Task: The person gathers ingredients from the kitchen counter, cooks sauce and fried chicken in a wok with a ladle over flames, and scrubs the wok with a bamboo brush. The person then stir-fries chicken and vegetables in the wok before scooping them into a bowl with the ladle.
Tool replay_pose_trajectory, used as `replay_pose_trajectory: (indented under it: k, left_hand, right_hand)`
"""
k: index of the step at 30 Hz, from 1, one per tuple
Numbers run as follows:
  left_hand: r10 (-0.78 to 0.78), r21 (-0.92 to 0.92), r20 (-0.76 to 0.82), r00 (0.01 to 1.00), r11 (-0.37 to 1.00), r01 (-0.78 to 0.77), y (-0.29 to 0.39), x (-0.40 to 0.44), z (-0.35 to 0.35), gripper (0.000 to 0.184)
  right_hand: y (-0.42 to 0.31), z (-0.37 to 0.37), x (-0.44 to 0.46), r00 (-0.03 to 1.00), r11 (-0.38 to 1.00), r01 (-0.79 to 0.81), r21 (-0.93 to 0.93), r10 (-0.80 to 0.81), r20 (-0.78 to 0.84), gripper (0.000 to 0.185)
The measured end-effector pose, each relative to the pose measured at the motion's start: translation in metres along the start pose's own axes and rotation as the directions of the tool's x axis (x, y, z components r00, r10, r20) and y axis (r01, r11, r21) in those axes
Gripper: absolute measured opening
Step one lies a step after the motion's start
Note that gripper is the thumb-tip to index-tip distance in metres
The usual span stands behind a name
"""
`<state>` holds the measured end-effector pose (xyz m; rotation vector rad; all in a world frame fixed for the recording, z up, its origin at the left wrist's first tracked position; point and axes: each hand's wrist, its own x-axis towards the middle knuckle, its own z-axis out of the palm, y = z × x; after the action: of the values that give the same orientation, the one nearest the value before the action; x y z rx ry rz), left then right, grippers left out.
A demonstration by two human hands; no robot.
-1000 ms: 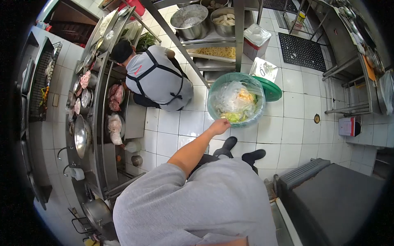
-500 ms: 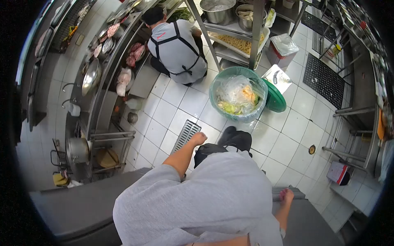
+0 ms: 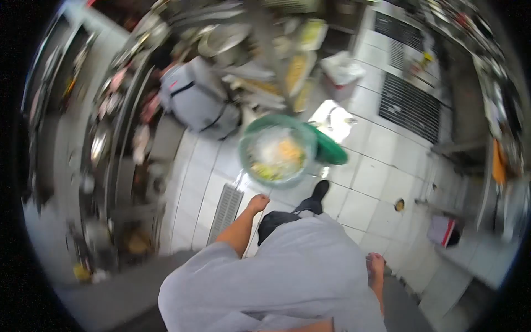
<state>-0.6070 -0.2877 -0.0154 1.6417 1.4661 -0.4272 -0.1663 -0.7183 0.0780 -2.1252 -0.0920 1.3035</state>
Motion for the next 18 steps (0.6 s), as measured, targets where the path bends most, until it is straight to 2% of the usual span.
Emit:
replay_pose_trajectory:
  k: [1,3,4,6,7,9,10,15,18]
  left_hand:
    - [0.051,-0.069,0.003,0.999,0.996,-0.051,0.027,0.008,-0.003,0.040]
    - [0.140,-0.173,0.027,0.990,0.976,-0.133,0.071,0.037,0.000,0.036]
    - [0.165,-0.211,0.044,0.985,0.966,-0.153,0.091,0.052,0.006,0.033]
    - [0.180,-0.242,0.139,0.974,0.960,-0.143,0.150,0.044,-0.005,0.033]
    - [0.177,-0.257,0.171,0.969,0.958,-0.130,0.176,0.043,-0.014,0.032]
    - [0.228,-0.189,0.201,0.953,0.963,-0.191,0.185,0.072,0.001,0.032]
    - [0.245,-0.161,0.208,0.947,0.963,-0.214,0.188,0.082,0.009,0.033]
    - [0.076,-0.014,0.178,0.981,0.997,-0.075,0.212,0.098,0.023,0.034]
    - [0.041,0.117,0.177,0.983,0.991,-0.062,0.218,0.113,0.038,0.036]
  right_hand:
    - [0.010,-0.008,-0.003,0.996,0.996,-0.078,0.041,0.079,-0.031,0.014]
    - [0.039,-0.021,0.002,0.971,0.931,-0.188,0.314,0.224,-0.081,0.014]
    - [0.056,-0.029,0.001,0.955,0.832,-0.199,0.518,0.283,-0.088,0.015]
    - [0.023,-0.031,-0.019,0.903,0.828,-0.189,0.528,0.358,-0.238,0.015]
    - [0.024,-0.033,-0.021,0.890,0.812,-0.192,0.551,0.381,-0.251,0.013]
    - [0.027,-0.038,-0.007,0.878,0.789,-0.193,0.583,0.405,-0.257,0.010]
    - [0.029,-0.040,-0.003,0.885,0.777,-0.202,0.596,0.405,-0.228,0.011]
    - [0.052,-0.062,0.031,0.917,0.775,-0.255,0.578,0.384,-0.111,0.015]
    - [0.093,-0.090,0.061,0.915,0.655,-0.273,0.705,0.403,-0.021,0.013]
